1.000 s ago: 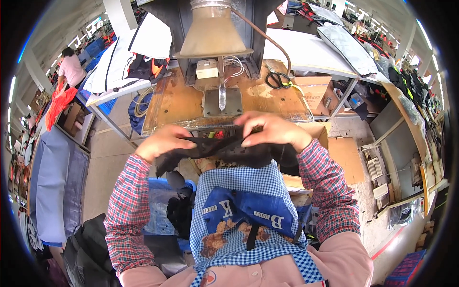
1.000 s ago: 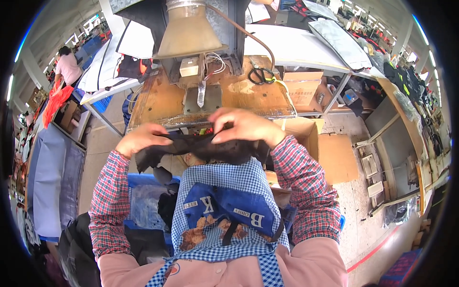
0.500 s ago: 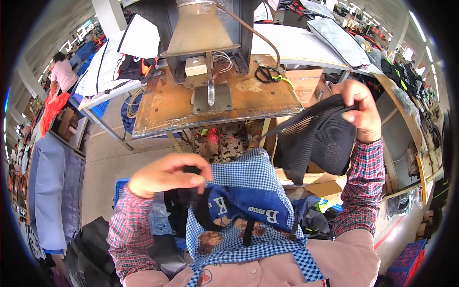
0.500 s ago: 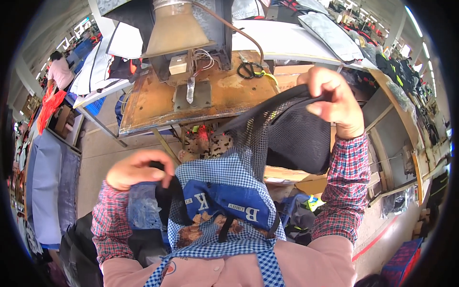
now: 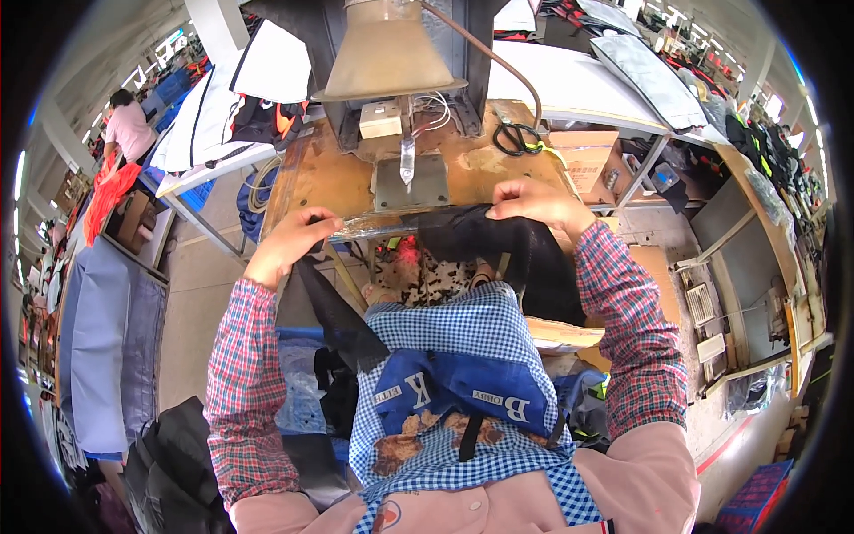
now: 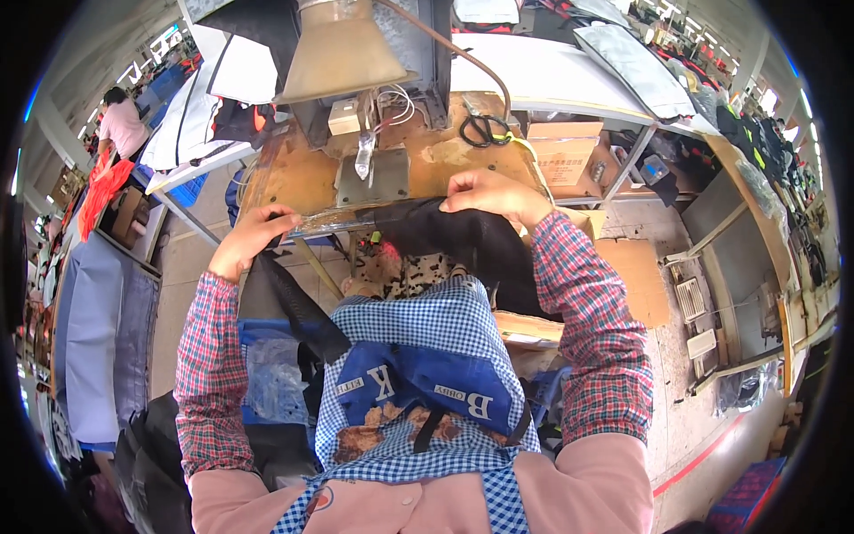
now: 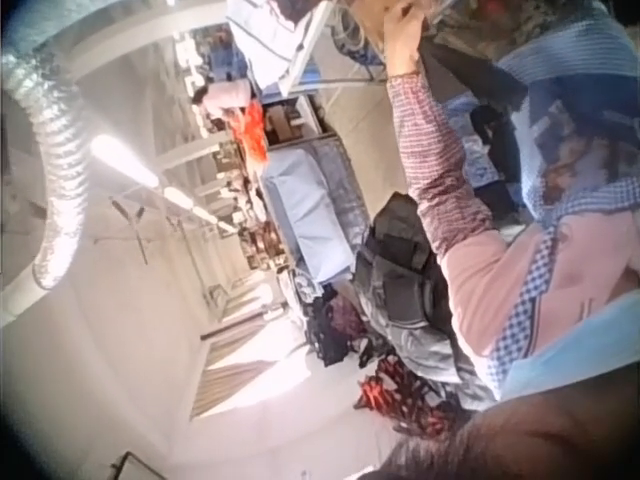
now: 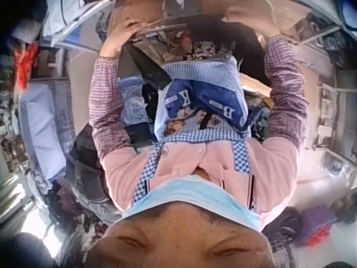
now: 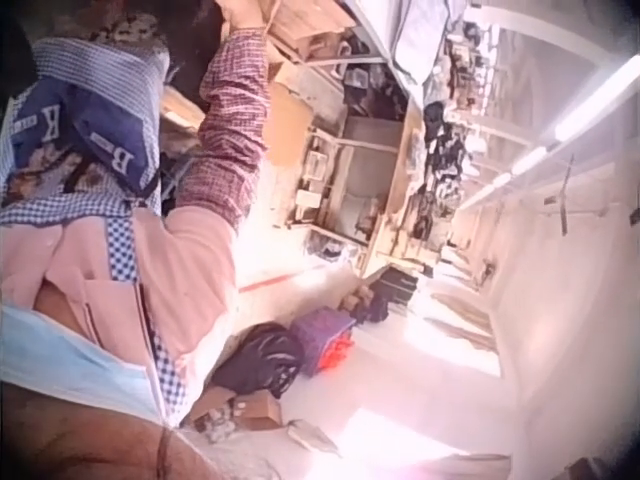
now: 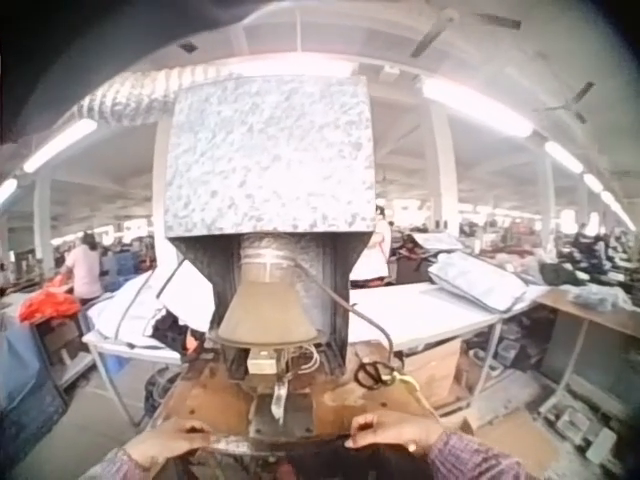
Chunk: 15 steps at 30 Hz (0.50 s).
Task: Operating an industrial heat press machine to fuse or join black mesh fabric panels.
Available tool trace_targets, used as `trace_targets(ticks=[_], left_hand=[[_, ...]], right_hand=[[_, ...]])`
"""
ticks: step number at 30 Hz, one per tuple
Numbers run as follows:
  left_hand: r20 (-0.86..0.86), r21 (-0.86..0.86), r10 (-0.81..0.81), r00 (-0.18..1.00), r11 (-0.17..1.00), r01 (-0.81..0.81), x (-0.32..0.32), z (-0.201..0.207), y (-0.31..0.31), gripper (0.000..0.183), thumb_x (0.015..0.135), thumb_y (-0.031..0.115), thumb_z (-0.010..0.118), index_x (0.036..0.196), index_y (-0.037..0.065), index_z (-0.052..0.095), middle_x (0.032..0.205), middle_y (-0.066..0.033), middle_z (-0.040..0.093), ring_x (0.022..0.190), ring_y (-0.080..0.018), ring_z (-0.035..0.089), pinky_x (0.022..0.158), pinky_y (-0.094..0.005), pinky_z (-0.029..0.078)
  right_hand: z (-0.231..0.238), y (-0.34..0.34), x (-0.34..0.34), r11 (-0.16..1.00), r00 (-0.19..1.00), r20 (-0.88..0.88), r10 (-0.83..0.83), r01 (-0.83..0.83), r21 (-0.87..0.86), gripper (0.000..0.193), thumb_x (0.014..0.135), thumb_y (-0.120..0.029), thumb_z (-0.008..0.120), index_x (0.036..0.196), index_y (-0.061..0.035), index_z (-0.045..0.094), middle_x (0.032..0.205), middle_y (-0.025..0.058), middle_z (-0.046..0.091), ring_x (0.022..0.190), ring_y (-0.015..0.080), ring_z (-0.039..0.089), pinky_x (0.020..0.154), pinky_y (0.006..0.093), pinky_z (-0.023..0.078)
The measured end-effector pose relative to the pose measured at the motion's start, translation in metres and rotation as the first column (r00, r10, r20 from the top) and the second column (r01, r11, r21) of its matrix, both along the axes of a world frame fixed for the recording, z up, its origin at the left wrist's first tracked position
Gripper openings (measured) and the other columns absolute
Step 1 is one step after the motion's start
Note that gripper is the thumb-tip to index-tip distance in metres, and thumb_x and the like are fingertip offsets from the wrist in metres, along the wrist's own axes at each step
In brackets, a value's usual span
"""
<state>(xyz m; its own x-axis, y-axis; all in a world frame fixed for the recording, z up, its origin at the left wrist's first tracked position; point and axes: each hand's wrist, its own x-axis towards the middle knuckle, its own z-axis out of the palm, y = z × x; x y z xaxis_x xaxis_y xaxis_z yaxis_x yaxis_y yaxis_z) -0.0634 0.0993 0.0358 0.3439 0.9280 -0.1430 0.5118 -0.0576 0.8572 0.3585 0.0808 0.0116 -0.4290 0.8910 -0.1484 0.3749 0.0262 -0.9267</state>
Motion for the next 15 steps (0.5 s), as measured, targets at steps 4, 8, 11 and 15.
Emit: trace_targets(ticks=[4, 8, 11, 15], left_hand=[[-0.003, 0.024, 0.052, 0.999, 0.998, -0.052, -0.005, -0.018, 0.034, 0.025, 0.093, 0.026, 0.066, 0.095, 0.001, 0.069, 0.08, 0.0008, 0.062, 0.073, -0.0076, 0.055, 0.064, -0.0229, 0.042], [-0.106, 0.042, 0.105, 0.989, 0.994, -0.101, -0.005, -0.033, 0.064, 0.026, 0.091, 0.027, 0.067, 0.095, 0.001, 0.069, 0.078, -0.0001, 0.063, 0.072, -0.0084, 0.055, 0.063, -0.0236, 0.042], [-0.039, 0.03, 0.122, 0.992, 0.992, -0.12, -0.006, -0.046, 0.078, 0.026, 0.089, 0.028, 0.068, 0.094, 0.002, 0.069, 0.075, 0.0, 0.062, 0.066, -0.0098, 0.055, 0.06, -0.0249, 0.042], [-0.043, -0.035, 0.102, 0.994, 0.994, -0.104, -0.009, -0.053, 0.092, 0.027, 0.087, 0.026, 0.07, 0.098, 0.001, 0.071, 0.082, -0.0023, 0.066, 0.073, -0.0118, 0.058, 0.063, -0.0281, 0.045]], right_hand=[[-0.005, 0.035, -0.016, 0.999, 0.999, 0.009, 0.031, -0.031, -0.028, 0.021, 0.084, -0.025, 0.074, 0.085, -0.0057, 0.067, 0.085, -0.0017, 0.066, 0.081, 0.008, 0.059, 0.073, 0.024, 0.046], [-0.007, 0.054, -0.022, 1.0, 0.997, 0.072, -0.002, 0.004, -0.024, 0.029, 0.083, -0.031, 0.074, 0.09, -0.0041, 0.069, 0.085, -0.0009, 0.065, 0.083, 0.0094, 0.058, 0.078, 0.0241, 0.045], [-0.004, 0.063, -0.025, 0.998, 0.993, 0.115, -0.034, 0.04, -0.05, 0.034, 0.082, -0.033, 0.074, 0.096, -0.0029, 0.069, 0.091, 0.0008, 0.065, 0.09, 0.0107, 0.057, 0.083, 0.0245, 0.043], [0.005, 0.066, -0.028, 0.996, 0.972, 0.232, -0.043, 0.061, -0.071, 0.043, 0.081, -0.034, 0.076, 0.108, -0.0011, 0.069, 0.103, 0.0047, 0.066, 0.101, 0.0142, 0.058, 0.092, 0.0262, 0.042]])
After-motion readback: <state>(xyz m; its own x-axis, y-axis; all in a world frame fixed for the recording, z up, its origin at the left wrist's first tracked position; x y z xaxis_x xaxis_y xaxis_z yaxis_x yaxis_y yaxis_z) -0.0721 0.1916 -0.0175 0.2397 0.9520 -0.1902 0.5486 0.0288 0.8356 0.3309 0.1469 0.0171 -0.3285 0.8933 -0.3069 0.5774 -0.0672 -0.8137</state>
